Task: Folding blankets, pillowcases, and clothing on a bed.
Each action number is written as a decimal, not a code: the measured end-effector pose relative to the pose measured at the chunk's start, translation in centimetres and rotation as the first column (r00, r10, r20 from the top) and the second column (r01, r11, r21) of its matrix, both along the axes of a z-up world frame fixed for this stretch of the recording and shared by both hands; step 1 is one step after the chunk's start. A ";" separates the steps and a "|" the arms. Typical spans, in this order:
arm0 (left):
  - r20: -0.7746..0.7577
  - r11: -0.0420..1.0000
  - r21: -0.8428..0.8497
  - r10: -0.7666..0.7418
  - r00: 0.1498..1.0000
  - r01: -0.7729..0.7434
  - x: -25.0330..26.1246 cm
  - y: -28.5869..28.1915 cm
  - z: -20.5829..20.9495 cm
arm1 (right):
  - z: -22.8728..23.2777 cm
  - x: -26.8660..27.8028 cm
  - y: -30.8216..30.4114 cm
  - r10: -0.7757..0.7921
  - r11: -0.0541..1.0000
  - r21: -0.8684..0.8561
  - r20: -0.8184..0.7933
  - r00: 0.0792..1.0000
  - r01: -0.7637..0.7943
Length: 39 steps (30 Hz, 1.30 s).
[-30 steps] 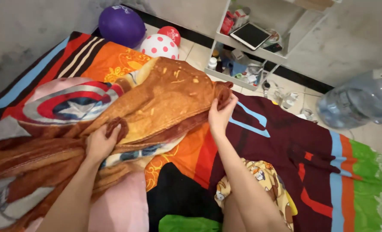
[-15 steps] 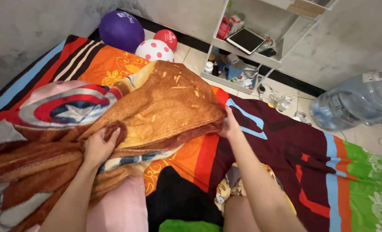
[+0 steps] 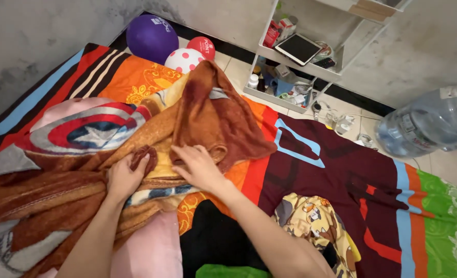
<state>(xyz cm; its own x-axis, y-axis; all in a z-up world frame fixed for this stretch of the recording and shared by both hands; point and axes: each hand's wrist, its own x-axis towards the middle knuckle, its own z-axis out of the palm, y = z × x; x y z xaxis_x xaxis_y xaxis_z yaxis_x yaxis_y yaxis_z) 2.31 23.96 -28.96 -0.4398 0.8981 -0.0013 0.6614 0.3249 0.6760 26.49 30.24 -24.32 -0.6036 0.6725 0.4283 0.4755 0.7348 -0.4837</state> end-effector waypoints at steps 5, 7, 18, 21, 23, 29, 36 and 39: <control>-0.023 1.000 -0.012 0.009 1.000 -0.009 0.0 0.1 0.2 | -7.7 10.9 7.3 -0.639 0.730 -0.142 -0.487 0.596 0.668; -0.033 1.000 -0.019 0.012 0.999 -0.013 0.2 0.0 0.1 | -12.8 15.2 10.0 -0.850 0.474 -0.453 -0.457 0.260 0.755; -0.021 1.000 -0.014 0.006 1.000 -0.006 0.3 0.2 0.1 | -16.5 15.9 16.9 -0.895 0.131 -0.827 0.138 0.424 0.546; -0.017 1.000 0.019 0.002 1.000 -0.002 0.2 0.2 0.1 | -16.9 16.2 17.2 -0.955 0.119 -0.825 0.058 0.292 0.553; -0.016 1.000 0.012 0.007 1.000 -0.007 0.4 0.2 0.7 | -12.3 14.3 16.7 -0.968 0.216 -0.874 -0.135 0.210 0.436; -0.021 1.000 0.021 0.005 1.000 -0.005 0.6 0.1 0.7 | 3.8 -0.4 4.9 -0.436 0.897 -0.156 -0.465 0.771 0.413; -0.055 1.000 0.013 0.006 0.998 -0.005 0.2 0.3 0.1 | 2.2 -1.8 -1.6 -0.231 0.971 -0.006 -0.309 0.923 0.241; -0.022 1.000 0.007 0.011 1.000 -0.011 0.6 0.1 0.7 | -1.1 -0.2 -1.7 -0.408 0.911 -0.125 -0.420 0.811 0.393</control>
